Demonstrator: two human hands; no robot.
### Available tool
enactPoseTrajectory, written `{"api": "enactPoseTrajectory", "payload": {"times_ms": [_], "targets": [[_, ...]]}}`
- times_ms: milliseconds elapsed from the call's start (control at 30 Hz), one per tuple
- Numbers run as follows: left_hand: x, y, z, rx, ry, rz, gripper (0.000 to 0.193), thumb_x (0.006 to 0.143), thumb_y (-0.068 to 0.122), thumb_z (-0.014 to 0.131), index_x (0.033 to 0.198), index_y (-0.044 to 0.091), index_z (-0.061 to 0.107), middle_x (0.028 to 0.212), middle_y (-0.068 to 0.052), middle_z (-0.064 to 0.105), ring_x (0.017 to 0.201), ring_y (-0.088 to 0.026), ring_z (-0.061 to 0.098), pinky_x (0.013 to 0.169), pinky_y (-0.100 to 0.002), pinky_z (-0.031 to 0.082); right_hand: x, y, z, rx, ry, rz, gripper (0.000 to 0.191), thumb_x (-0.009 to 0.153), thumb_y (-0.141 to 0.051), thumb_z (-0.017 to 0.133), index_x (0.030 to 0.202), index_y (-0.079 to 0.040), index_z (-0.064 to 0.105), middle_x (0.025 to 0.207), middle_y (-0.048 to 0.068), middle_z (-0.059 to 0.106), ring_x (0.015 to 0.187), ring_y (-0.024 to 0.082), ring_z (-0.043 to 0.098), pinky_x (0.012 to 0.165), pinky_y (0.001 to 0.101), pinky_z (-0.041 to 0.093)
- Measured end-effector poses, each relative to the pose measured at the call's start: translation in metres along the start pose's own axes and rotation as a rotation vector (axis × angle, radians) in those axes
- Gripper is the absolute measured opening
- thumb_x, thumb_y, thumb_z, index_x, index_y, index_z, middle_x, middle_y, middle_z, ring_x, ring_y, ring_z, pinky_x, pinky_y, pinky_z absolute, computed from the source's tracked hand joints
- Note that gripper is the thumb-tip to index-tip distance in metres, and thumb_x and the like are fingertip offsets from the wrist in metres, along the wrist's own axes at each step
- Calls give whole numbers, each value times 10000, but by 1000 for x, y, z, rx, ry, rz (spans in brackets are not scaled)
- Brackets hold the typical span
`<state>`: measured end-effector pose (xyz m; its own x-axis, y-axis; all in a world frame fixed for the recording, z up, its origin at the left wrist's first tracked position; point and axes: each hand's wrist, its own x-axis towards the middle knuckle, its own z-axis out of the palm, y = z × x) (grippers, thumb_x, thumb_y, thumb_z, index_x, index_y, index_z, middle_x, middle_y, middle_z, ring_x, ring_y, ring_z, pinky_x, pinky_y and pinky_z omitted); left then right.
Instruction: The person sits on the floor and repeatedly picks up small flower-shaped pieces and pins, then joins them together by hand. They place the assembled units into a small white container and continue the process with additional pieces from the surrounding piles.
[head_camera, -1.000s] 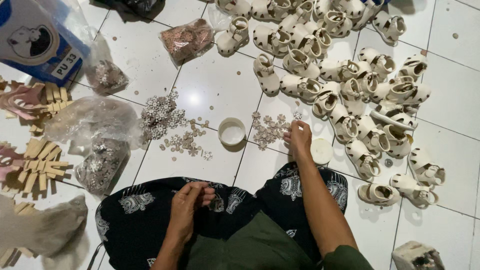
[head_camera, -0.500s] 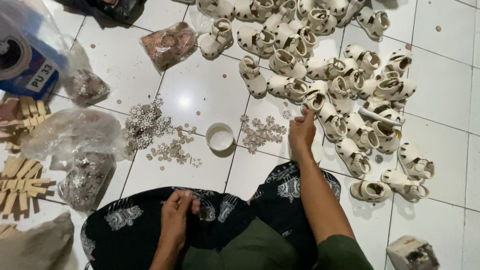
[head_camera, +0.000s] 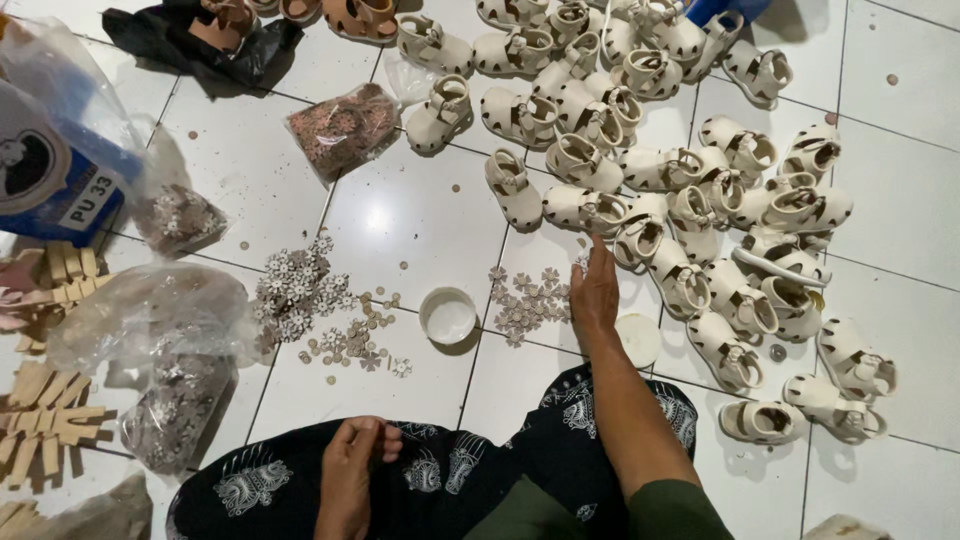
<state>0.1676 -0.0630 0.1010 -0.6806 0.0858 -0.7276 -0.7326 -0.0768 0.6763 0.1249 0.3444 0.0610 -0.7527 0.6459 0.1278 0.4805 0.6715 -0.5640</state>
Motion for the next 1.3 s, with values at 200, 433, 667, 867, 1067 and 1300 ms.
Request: {"api": "enactPoseTrajectory", "payload": {"times_ms": [200, 433, 667, 867, 1067, 1300], "targets": [[-4, -3, 3, -28, -36, 9, 275, 1013, 253, 579, 1000, -12, 648, 896, -152, 721, 798, -204, 667, 757, -342, 549, -2, -5, -10, -66, -23, 51, 592, 980, 40, 575, 1534, -71, 398, 1310, 205, 589, 1133, 387, 623, 957, 463, 518], [-4, -8, 1, -8, -43, 29, 203, 984, 194, 597, 1009, 0, 653, 921, -139, 731, 815, -195, 683, 777, -328, 550, 3, 5, 13, 340, -27, 124, 596, 906, -9, 624, 1466, -40, 423, 1302, 188, 621, 1044, 264, 690, 875, 362, 595], [3, -20, -7, -11, -47, 11, 251, 1018, 224, 549, 931, -1, 621, 881, -137, 721, 785, -196, 672, 754, -338, 545, -1, 24, 29, 308, 22, 59, 533, 935, 25, 631, 1444, -34, 482, 1212, 189, 686, 1024, 251, 717, 882, 362, 585], [6, -24, -5, 20, -87, 45, 339, 1075, 273, 530, 881, 0, 584, 839, -147, 702, 726, -191, 623, 714, -335, 532, -7, 17, 31, 330, -62, -56, 547, 950, 58, 531, 1479, -42, 434, 1266, 198, 650, 982, 245, 758, 842, 354, 606], [-1, -9, 5, 27, -57, 13, 197, 1000, 208, 583, 928, 31, 630, 890, -121, 707, 780, -172, 655, 737, -318, 543, -11, 2, 26, 344, -171, -108, 571, 953, 79, 482, 1505, -60, 431, 1300, 216, 626, 1049, 265, 749, 878, 366, 593], [3, -10, 1, -31, -70, 39, 350, 1077, 269, 523, 882, -11, 598, 821, -131, 683, 720, -194, 619, 671, -315, 520, -9, -4, 20, 492, -103, -37, 568, 951, 57, 514, 1500, -55, 423, 1321, 177, 598, 1047, 232, 730, 880, 360, 608]]}}
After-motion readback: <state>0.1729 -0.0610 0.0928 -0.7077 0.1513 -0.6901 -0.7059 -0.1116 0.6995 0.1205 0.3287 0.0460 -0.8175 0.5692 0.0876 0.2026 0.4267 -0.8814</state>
